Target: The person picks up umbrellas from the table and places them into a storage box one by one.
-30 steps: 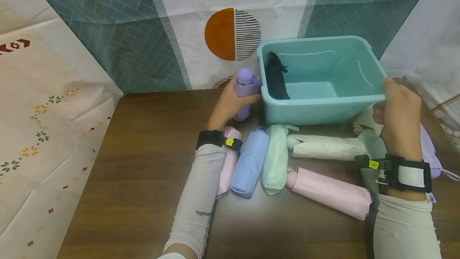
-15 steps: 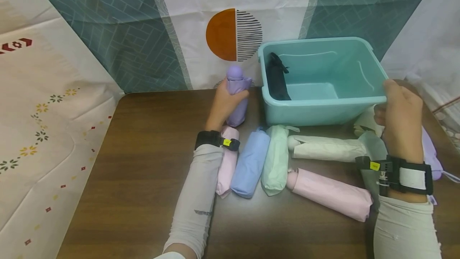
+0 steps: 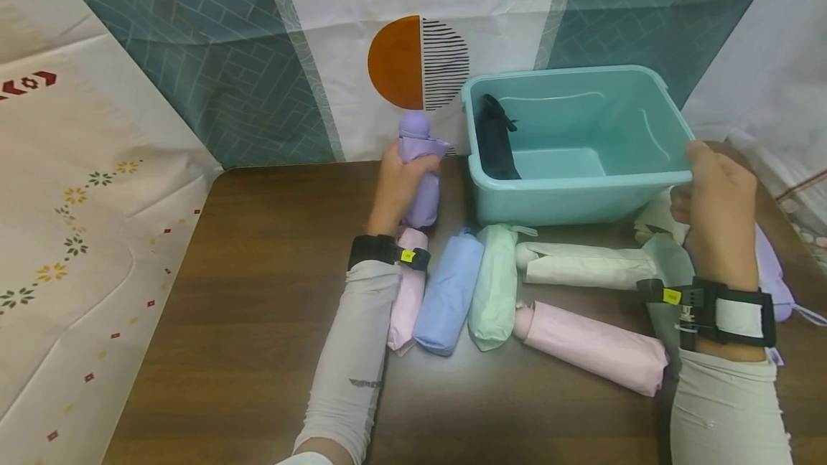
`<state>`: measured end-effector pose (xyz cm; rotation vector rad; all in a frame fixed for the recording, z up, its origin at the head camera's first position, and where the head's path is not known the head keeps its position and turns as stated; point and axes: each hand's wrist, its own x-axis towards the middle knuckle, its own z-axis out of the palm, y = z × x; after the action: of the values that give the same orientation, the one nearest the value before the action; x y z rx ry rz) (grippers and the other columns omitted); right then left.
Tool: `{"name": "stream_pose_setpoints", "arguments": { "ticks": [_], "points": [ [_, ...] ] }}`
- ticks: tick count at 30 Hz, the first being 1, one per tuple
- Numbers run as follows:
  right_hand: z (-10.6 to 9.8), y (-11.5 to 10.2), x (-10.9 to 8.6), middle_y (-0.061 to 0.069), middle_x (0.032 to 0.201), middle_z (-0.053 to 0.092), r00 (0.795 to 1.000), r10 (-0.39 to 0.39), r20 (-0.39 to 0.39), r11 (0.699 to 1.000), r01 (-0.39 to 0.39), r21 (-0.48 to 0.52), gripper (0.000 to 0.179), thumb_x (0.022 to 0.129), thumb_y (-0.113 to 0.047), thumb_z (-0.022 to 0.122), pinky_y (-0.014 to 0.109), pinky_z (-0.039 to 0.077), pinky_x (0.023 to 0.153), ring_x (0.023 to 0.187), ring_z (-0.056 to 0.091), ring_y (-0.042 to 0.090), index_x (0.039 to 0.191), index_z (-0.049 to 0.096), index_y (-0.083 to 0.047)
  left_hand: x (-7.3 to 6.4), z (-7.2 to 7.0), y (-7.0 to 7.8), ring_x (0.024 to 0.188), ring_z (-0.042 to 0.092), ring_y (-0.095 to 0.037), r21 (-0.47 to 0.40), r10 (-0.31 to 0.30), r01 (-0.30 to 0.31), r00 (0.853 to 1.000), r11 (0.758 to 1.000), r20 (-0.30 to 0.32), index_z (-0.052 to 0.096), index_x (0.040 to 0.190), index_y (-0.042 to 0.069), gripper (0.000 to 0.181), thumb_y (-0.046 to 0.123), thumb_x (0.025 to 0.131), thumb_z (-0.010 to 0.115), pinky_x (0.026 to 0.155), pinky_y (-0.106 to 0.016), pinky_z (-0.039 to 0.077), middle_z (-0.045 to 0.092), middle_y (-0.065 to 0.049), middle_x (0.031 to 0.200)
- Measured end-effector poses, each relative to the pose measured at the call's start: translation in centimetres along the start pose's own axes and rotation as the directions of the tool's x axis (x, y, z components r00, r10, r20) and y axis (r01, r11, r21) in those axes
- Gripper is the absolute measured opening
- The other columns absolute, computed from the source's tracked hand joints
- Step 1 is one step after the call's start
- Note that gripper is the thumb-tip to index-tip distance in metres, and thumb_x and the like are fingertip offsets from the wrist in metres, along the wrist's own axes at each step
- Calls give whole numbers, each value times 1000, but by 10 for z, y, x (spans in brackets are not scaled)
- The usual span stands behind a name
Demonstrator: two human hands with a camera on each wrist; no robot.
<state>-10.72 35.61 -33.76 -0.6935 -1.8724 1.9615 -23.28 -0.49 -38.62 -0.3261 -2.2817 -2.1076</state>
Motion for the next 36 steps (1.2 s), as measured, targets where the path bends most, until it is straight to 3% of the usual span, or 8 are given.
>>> {"name": "stream_pose_setpoints", "arguments": {
  "ticks": [7, 11, 21, 28, 36],
  "points": [
    [-2, -1, 0, 3, 67, 39, 1000, -10, 7, 1000, 10, 2, 34, 91, -41, 65, 31, 26, 48, 51, 34, 17, 91, 59, -7, -3, 4, 8, 88, 58, -28, -21, 4, -4, 1000, 1000, 14, 56, 110, 10, 33, 18, 79, 63, 74, -42, 47, 59, -9, 98],
    [-2, 0, 1, 3, 71, 41, 1000, 2, 1, 1000, -2, -9, 36, 90, -42, 66, 29, 30, 48, 54, 38, 16, 94, 59, -7, -8, 3, 15, 88, 58, -28, -3, -3, 3, 1000, 1000, -8, 55, 110, 10, 34, 20, 78, 63, 74, -42, 47, 59, -8, 98],
    [-1, 2, 4, 5, 77, 46, 1000, 13, 21, 995, -15, 99, 36, 90, -37, 67, 24, 39, 47, 55, 43, 15, 102, 60, -3, -12, 1, 34, 94, 57, -28, -43, 1, -2, 999, 999, -36, 52, 118, 12, 46, 24, 75, 64, 75, -44, 47, 59, -7, 106],
    [-2, 3, 6, 5, 76, 47, 1000, -1, 20, 995, -1, 103, 36, 90, -37, 67, 24, 39, 46, 53, 43, 14, 98, 60, -2, -1, 7, 60, 96, 56, -28, -54, 48, -49, 999, 997, -21, 51, 120, 11, 48, 24, 75, 65, 75, -43, 48, 57, -7, 108],
    [-2, 2, 6, 5, 75, 46, 1000, 4, 21, 996, -6, 88, 36, 90, -37, 67, 25, 38, 46, 54, 43, 15, 98, 60, -3, 10, 13, 91, 95, 57, -27, -72, 84, -79, 994, 994, 63, 52, 119, 11, 46, 21, 77, 66, 75, -41, 49, 57, -8, 108]
  ]
}}
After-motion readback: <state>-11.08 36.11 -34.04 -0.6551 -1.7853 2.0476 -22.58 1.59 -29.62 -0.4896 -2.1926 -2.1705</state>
